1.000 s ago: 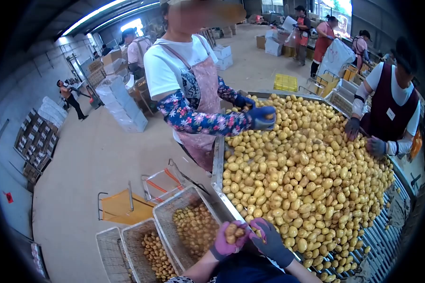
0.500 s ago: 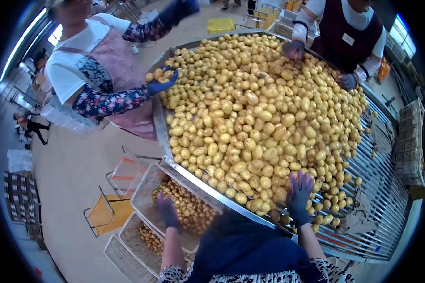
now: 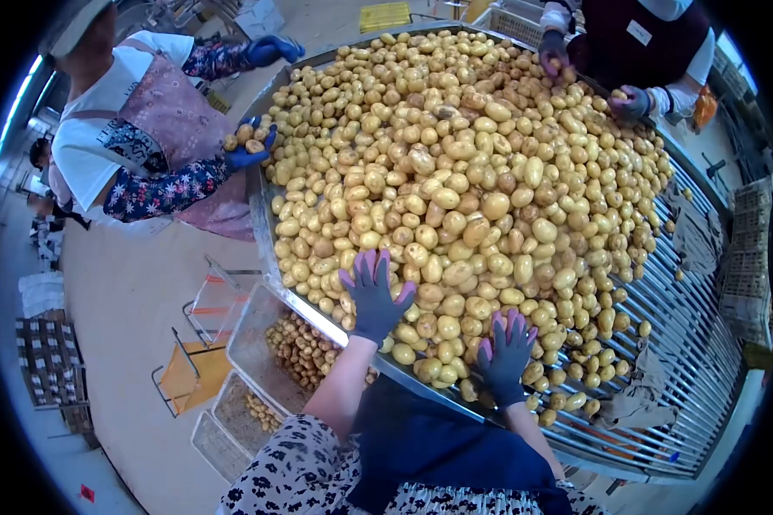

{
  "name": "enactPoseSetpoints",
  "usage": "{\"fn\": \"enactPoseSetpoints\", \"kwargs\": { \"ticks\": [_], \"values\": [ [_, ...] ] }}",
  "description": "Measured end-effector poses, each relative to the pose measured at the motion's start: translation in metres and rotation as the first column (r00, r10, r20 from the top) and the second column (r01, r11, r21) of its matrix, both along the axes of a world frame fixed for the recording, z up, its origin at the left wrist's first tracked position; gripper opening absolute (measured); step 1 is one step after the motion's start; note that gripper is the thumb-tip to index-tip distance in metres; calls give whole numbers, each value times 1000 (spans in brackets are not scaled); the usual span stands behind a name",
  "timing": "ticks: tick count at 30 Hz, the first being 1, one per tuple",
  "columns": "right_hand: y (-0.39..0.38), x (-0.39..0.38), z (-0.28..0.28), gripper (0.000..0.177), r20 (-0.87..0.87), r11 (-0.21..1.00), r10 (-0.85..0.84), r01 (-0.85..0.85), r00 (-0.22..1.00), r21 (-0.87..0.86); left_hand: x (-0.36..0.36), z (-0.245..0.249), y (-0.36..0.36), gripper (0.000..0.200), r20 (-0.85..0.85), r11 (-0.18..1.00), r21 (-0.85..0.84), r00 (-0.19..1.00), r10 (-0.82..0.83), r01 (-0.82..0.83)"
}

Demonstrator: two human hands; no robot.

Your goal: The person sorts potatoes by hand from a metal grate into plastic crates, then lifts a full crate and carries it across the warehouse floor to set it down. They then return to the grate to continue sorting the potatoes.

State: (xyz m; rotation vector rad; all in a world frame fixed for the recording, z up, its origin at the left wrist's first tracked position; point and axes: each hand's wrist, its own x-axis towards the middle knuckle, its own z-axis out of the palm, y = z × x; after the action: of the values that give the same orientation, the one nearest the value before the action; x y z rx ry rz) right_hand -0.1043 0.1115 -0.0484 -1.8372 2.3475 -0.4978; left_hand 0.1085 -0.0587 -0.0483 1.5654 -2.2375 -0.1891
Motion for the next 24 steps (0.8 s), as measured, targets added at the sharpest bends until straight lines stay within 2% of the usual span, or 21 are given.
{"fn": "enactPoseSetpoints", "kwargs": {
  "ticks": [5,9,10,11,13,14,15,17,18,19,20,21,23,24],
  "values": [
    [0,-1,4,55,43,999,33,-32,999,-12,3,5,-5,81,34,999,-1,999,-34,34],
    [-3,-5,5,55,50,999,34,-33,998,-16,8,5,-23,77,27,996,93,1000,6,-9],
    [-4,-6,6,55,48,999,36,-36,998,-14,13,0,-37,67,-61,997,69,998,31,-27],
    [-2,-4,6,54,49,999,38,-37,998,-7,20,4,-56,67,-57,997,70,998,23,-19],
    [0,-1,3,54,36,1000,22,-22,999,-6,31,15,-99,57,-225,926,370,960,166,-74],
    [1,-2,3,54,38,1000,25,-25,999,-1,33,26,-113,54,9,959,257,992,125,-123],
    [-1,-3,3,54,38,1000,26,-26,999,0,34,34,-128,50,243,982,129,964,105,-140],
    [-2,-2,5,52,34,1000,17,-17,999,-10,36,40,-151,47,312,975,-51,924,221,-216],
    [-2,-2,5,51,26,1000,14,-14,1000,-17,37,45,-156,45,217,957,-273,963,162,-99],
    [-2,-1,5,51,19,1000,11,-10,1000,-27,35,47,-152,45,209,957,-272,965,160,-100],
    [-2,0,4,51,12,1000,8,-8,1000,-27,16,74,-134,41,-51,994,99,997,52,-47],
    [-2,1,3,50,15,999,1,-1,1000,-32,0,87,-117,37,-330,898,425,943,40,110],
    [-2,0,-1,49,10,999,1,-1,1000,-35,-24,64,-85,34,-3,920,298,964,-264,253],
    [0,0,-3,48,7,999,-4,5,1000,-45,-36,57,-79,30,36,942,265,974,-222,205]
  ]
}}
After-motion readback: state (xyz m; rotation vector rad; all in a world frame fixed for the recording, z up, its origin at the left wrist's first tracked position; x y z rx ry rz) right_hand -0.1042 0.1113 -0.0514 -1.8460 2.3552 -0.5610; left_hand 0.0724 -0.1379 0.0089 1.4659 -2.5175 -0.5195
